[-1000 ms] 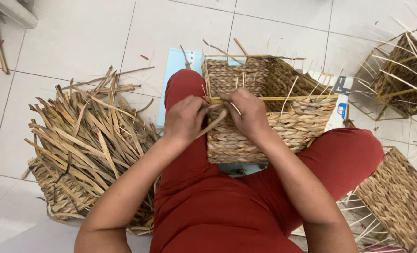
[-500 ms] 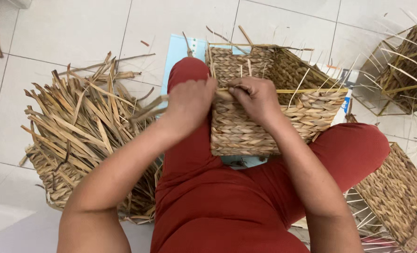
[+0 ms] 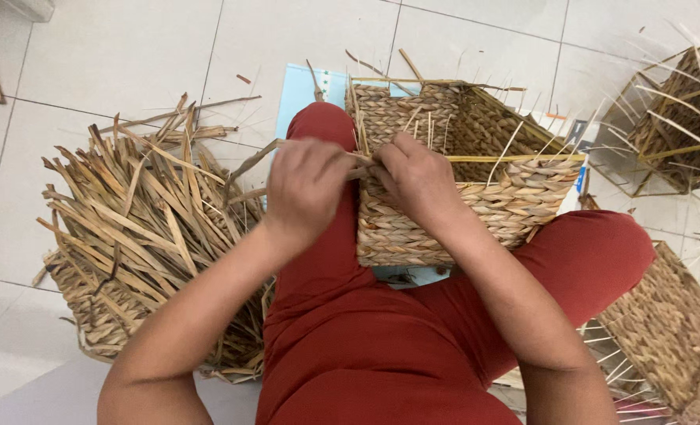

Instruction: The person weaves a basket by hand, threading dry plant strips through the wooden framework of the basket.

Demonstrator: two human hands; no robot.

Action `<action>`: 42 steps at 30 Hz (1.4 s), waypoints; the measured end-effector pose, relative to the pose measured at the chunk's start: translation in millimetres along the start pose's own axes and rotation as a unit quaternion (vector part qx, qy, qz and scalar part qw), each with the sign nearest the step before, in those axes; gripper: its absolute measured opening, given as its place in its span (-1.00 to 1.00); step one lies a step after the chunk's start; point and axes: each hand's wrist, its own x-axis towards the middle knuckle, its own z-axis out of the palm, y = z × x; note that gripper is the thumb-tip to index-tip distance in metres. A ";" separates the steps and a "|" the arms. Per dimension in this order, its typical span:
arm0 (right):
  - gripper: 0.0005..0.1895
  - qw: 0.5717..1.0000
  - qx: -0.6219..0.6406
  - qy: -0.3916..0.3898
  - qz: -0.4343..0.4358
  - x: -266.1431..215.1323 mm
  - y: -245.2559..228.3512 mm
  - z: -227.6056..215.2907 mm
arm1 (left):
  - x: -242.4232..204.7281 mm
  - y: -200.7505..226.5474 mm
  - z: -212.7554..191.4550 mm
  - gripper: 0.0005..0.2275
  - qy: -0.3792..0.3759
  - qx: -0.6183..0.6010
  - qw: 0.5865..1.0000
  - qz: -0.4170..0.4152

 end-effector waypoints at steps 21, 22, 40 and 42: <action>-0.85 0.992 -0.071 -0.034 0.095 -13.8 -16.6 1.3 | 0.6 17.2 52.1 -0.98 -0.003 -0.096 0.993 -0.069; -0.85 0.992 -0.073 -0.032 0.097 -16.6 -18.7 0.3 | 2.0 17.6 53.6 -0.93 0.034 -0.087 0.995 -0.039; -0.86 0.991 -0.126 -0.033 -0.038 -12.7 -10.5 -1.2 | -20.1 22.5 46.1 -0.91 0.024 -0.172 0.975 -0.135; -0.85 0.976 -0.168 -0.135 0.012 -3.4 -13.8 -9.3 | -15.6 18.7 47.7 -0.92 0.023 -0.156 0.981 -0.111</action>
